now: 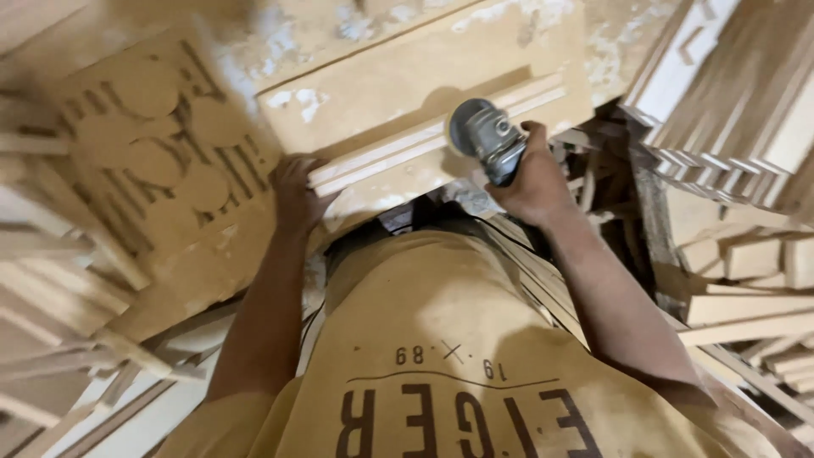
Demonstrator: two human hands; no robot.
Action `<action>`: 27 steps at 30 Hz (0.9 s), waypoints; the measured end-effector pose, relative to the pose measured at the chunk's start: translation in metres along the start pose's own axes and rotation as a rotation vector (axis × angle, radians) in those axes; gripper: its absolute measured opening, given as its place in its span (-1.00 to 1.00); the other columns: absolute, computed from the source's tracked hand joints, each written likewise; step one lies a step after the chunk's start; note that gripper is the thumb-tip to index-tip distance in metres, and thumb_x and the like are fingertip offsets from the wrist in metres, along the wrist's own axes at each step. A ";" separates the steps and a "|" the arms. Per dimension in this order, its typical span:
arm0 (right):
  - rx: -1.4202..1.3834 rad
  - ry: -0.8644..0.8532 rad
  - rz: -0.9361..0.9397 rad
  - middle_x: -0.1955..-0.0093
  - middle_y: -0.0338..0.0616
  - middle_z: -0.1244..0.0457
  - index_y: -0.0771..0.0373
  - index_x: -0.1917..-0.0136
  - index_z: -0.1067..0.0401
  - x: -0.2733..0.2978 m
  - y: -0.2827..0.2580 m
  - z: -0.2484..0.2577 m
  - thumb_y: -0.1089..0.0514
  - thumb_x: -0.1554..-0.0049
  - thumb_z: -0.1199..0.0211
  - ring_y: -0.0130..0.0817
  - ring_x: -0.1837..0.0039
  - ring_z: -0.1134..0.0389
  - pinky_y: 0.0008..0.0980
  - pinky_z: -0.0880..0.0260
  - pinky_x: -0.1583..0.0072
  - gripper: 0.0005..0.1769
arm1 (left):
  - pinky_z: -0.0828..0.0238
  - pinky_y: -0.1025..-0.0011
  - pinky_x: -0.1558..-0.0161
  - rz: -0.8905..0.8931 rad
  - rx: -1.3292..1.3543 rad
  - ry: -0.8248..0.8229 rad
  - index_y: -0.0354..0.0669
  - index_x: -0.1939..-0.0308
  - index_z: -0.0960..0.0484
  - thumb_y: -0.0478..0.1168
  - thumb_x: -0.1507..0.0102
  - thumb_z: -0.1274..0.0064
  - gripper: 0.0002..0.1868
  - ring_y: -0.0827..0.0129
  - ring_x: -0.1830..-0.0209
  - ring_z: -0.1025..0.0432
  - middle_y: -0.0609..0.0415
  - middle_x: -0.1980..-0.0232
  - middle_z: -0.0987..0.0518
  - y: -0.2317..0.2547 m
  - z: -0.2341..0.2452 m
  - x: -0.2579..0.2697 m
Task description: The person uses an angle grinder with a sanding disc to smooth the edges and surfaces of rectangular wooden planks. They hold the wood with one hand and operate the tool with the other, moving it along the length of the planks in a workshop environment.
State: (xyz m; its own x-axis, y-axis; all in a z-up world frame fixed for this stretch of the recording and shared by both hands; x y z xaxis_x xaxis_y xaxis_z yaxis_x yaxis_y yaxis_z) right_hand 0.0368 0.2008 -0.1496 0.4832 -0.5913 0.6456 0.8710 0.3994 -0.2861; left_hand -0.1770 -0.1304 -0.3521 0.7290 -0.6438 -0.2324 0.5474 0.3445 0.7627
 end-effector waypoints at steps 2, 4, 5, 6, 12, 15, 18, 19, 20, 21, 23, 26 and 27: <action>0.020 -0.057 0.041 -0.37 0.53 -0.33 0.28 -0.70 0.11 0.011 -0.032 -0.024 0.12 -0.08 -0.62 0.56 -0.45 -0.39 0.37 -0.42 -0.47 0.18 | -0.35 0.17 -0.28 0.024 0.033 0.006 0.04 -0.03 -0.83 -0.05 0.00 -0.73 -0.43 0.06 -0.09 -0.57 0.12 0.07 -0.74 0.004 0.005 -0.002; 0.041 -0.100 0.073 -0.37 0.58 -0.33 0.31 -0.70 0.13 0.017 -0.054 -0.048 0.13 -0.09 -0.60 0.60 -0.46 -0.37 0.41 -0.39 -0.49 0.18 | -0.36 0.13 -0.26 0.037 0.078 0.011 -0.02 -0.03 -0.83 -0.09 0.04 -0.72 -0.41 0.01 -0.08 -0.57 0.06 0.07 -0.74 0.002 0.004 -0.003; 0.061 -0.130 0.110 -0.37 0.56 -0.33 0.30 -0.71 0.13 0.018 -0.062 -0.062 0.13 -0.08 -0.60 0.58 -0.46 -0.38 0.39 -0.39 -0.49 0.19 | -0.35 0.11 -0.28 0.042 0.121 0.009 -0.05 -0.05 -0.81 -0.05 -0.01 -0.70 -0.42 -0.03 -0.10 -0.56 0.02 0.05 -0.74 -0.002 0.001 -0.001; 0.080 -0.160 0.148 -0.38 0.53 -0.33 0.29 -0.72 0.13 0.019 -0.071 -0.076 0.12 -0.07 -0.59 0.55 -0.47 -0.38 0.37 -0.40 -0.50 0.21 | -0.33 0.09 -0.30 0.048 0.163 0.008 -0.07 -0.06 -0.80 0.00 -0.06 -0.68 -0.43 -0.07 -0.12 -0.55 -0.02 0.03 -0.73 -0.006 -0.001 0.001; 0.156 -0.226 0.277 -0.31 0.52 -0.34 0.40 -0.75 0.14 0.035 -0.135 -0.113 0.31 -0.08 -0.50 0.51 -0.36 -0.47 0.29 -0.53 -0.40 0.18 | -0.32 -0.01 -0.30 0.107 0.004 -0.091 -0.06 -0.05 -0.78 0.08 0.11 -0.67 -0.29 -0.03 -0.23 -0.52 0.01 -0.02 -0.71 -0.012 -0.012 0.002; 0.263 -0.283 0.308 -0.35 0.49 -0.33 0.36 -0.76 0.18 0.044 -0.151 -0.130 0.27 -0.10 -0.51 0.52 -0.39 -0.46 0.33 -0.51 -0.40 0.19 | -0.43 0.02 -0.18 0.144 -0.122 -0.070 -0.02 0.11 -0.79 0.05 0.04 -0.59 -0.49 0.01 -0.14 -0.54 0.05 0.12 -0.69 -0.026 -0.030 0.008; 0.266 -0.278 0.377 -0.38 0.48 -0.31 0.37 -0.75 0.18 0.047 -0.162 -0.142 0.28 -0.10 -0.51 0.54 -0.39 -0.44 0.33 -0.51 -0.39 0.18 | -0.37 -0.06 -0.27 0.184 0.029 -0.083 -0.09 0.02 -0.78 0.04 -0.07 -0.53 -0.51 -0.14 -0.22 -0.51 -0.08 0.00 -0.73 -0.018 -0.019 0.003; 0.267 -0.275 0.372 -0.38 0.48 -0.31 0.37 -0.75 0.18 0.048 -0.162 -0.143 0.28 -0.10 -0.51 0.54 -0.39 -0.44 0.33 -0.51 -0.39 0.18 | -0.37 -0.06 -0.27 0.180 0.033 -0.084 -0.09 0.02 -0.78 0.04 -0.07 -0.53 -0.51 -0.14 -0.22 -0.51 -0.08 0.00 -0.73 -0.020 -0.021 0.005; 0.291 -0.279 0.379 -0.39 0.48 -0.30 0.37 -0.76 0.20 0.048 -0.162 -0.143 0.24 -0.10 -0.53 0.56 -0.39 -0.43 0.34 -0.51 -0.40 0.21 | -0.39 -0.08 -0.28 0.192 0.006 -0.091 -0.07 0.03 -0.78 0.07 -0.06 -0.52 -0.49 -0.14 -0.22 -0.51 -0.07 0.01 -0.73 -0.024 -0.024 0.007; 0.314 -0.281 0.381 -0.40 0.49 -0.29 0.37 -0.76 0.22 0.047 -0.161 -0.143 0.21 -0.10 -0.54 0.57 -0.39 -0.43 0.35 -0.50 -0.41 0.23 | -0.40 -0.11 -0.28 0.200 -0.019 -0.101 -0.05 0.03 -0.77 0.10 -0.05 -0.52 -0.48 -0.13 -0.22 -0.52 -0.07 0.02 -0.73 -0.027 -0.029 0.006; 0.273 -0.268 0.329 -0.40 0.48 -0.30 0.36 -0.76 0.20 0.044 -0.153 -0.127 0.26 -0.09 -0.53 0.55 -0.42 -0.42 0.34 -0.48 -0.44 0.22 | -0.41 -0.02 -0.25 0.142 -0.028 -0.082 -0.05 0.03 -0.76 0.04 0.07 -0.56 -0.42 -0.06 -0.17 -0.54 0.00 0.06 -0.72 -0.021 -0.020 0.005; 0.200 -0.226 0.243 -0.41 0.49 -0.31 0.35 -0.76 0.17 0.037 -0.129 -0.098 0.25 -0.09 -0.54 0.55 -0.46 -0.39 0.34 -0.43 -0.49 0.21 | -0.42 0.07 -0.21 0.079 0.009 -0.055 -0.05 0.01 -0.77 0.02 0.12 -0.63 -0.36 0.00 -0.12 -0.56 0.04 0.08 -0.71 -0.019 -0.015 0.003; 0.166 -0.193 0.204 -0.42 0.51 -0.31 0.34 -0.76 0.16 0.035 -0.117 -0.087 0.20 -0.10 -0.57 0.56 -0.47 -0.38 0.36 -0.41 -0.51 0.21 | -0.41 0.08 -0.22 0.071 0.057 -0.049 -0.05 0.00 -0.78 0.04 0.06 -0.65 -0.37 -0.03 -0.12 -0.55 0.02 0.07 -0.72 -0.019 -0.016 0.004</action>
State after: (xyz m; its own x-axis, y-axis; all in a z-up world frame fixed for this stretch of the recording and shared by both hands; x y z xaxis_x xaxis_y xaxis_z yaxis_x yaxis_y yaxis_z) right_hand -0.0410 0.0726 -0.1550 0.6065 -0.3503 0.7137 0.7240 0.6144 -0.3137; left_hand -0.1778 -0.1290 -0.3772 0.7434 -0.6524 -0.1472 0.4694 0.3520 0.8098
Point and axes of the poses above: each hand's wrist, its own x-axis away from the middle knuckle, its own z-axis out of the back of the hand, y = z × x, the point moved 8 cm from there along -x, towards the middle knuckle
